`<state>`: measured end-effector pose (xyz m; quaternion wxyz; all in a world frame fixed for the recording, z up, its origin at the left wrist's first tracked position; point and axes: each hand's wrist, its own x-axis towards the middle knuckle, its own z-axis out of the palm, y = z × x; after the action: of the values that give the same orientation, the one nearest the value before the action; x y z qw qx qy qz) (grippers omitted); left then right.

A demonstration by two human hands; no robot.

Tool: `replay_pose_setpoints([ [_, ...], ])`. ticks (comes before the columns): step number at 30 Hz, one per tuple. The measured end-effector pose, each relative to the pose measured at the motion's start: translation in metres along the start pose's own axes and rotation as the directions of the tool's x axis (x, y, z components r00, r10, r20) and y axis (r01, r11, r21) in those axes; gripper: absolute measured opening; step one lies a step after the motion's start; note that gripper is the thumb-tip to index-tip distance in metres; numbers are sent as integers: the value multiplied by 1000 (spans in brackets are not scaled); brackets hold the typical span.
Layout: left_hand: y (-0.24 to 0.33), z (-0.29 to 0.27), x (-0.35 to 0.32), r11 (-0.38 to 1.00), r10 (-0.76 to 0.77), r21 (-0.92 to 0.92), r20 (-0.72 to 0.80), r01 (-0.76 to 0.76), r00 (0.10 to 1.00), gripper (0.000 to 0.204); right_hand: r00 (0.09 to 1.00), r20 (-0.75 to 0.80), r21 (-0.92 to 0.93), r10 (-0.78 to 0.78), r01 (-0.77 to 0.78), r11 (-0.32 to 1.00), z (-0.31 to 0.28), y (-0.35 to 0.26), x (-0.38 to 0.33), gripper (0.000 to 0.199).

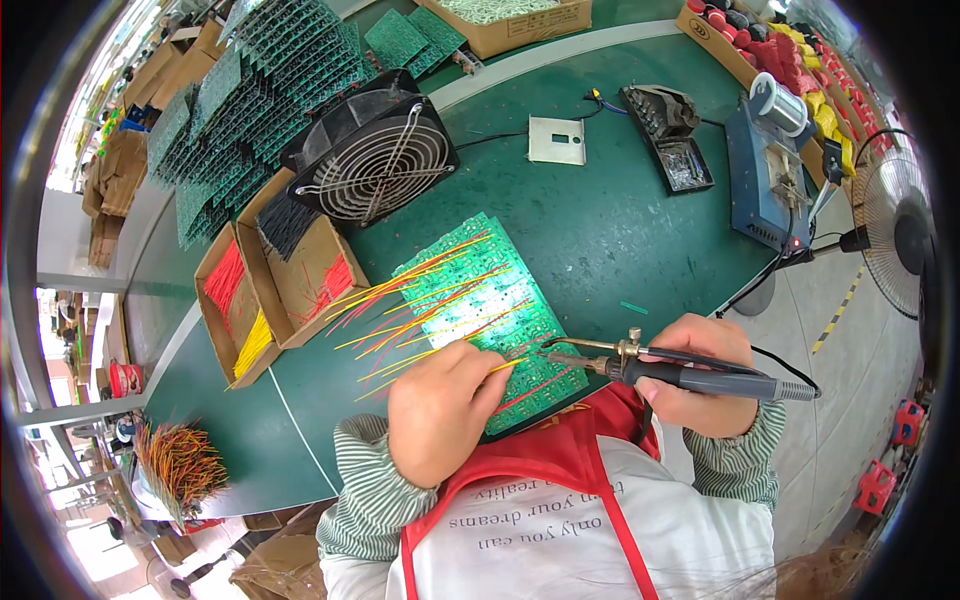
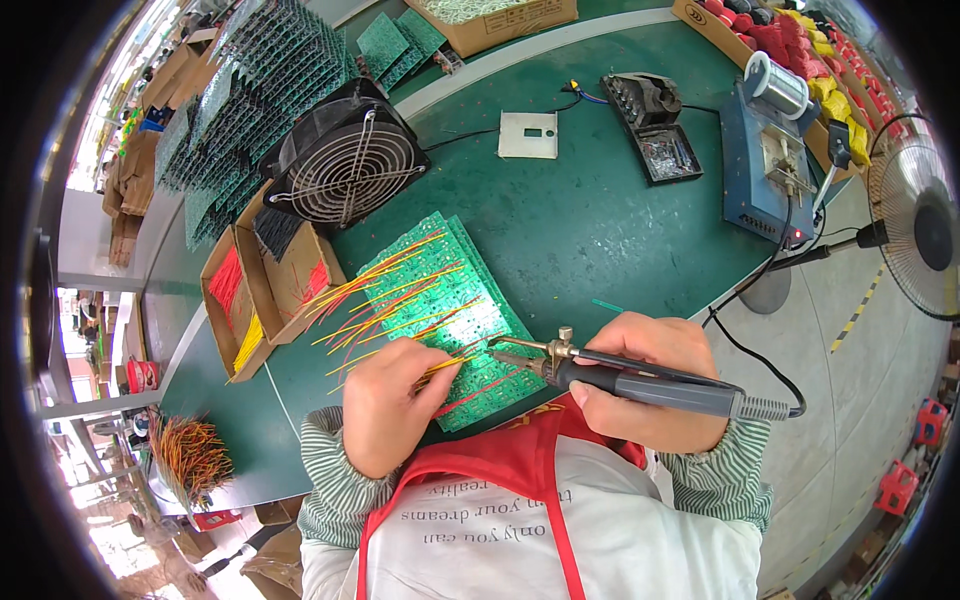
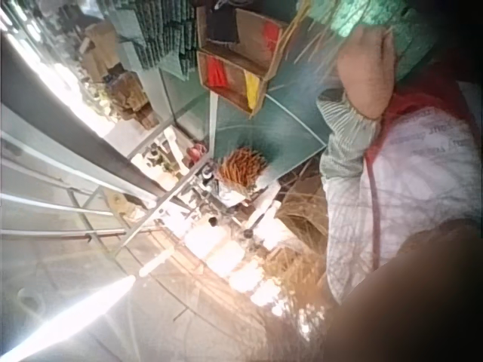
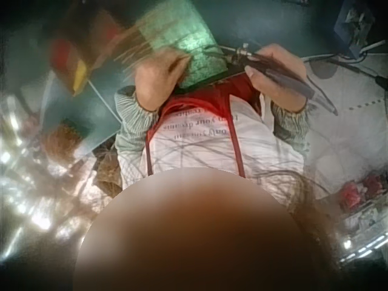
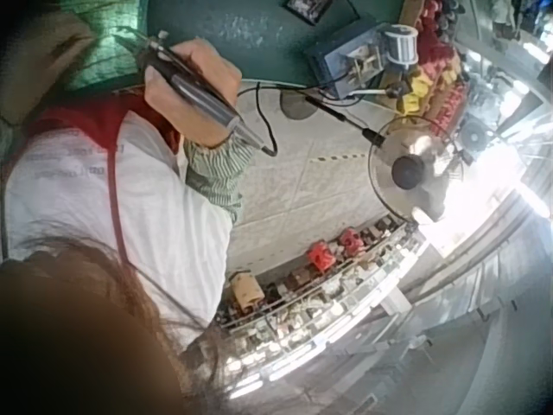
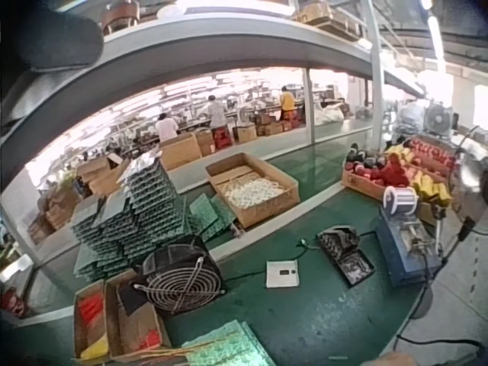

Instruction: The person solders multiple colored wires onto a circuit board with a soldering iron.

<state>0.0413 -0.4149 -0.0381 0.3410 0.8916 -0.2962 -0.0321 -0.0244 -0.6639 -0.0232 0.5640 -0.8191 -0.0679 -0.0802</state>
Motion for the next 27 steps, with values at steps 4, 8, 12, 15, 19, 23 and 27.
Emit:
replay_pose_setpoints([
  [4,-1,7,6,1000,-18,-11,16,18,1000,10,1000,2,-28,15,-15,999,-3,0,-1,17],
  [8,-2,8,6,1000,-20,2,37,20,999,10,1000,-7,-9,17,-17,1000,0,2,2,17],
  [12,-2,9,7,1000,-27,7,41,26,999,10,999,26,-24,20,-19,1000,-1,4,4,17],
  [15,-2,8,6,999,-44,0,52,44,998,10,999,30,-18,20,-20,1000,-1,3,5,17],
  [19,-2,7,7,1000,-26,0,52,26,998,10,999,-8,3,52,-52,999,-3,2,2,17],
  [23,0,-1,7,998,-52,-36,49,54,997,10,999,-23,6,26,-26,1000,-5,3,1,17],
  [27,-16,-31,7,985,-57,155,-155,82,986,6,999,-16,-25,35,-36,999,-11,2,-1,18],
])
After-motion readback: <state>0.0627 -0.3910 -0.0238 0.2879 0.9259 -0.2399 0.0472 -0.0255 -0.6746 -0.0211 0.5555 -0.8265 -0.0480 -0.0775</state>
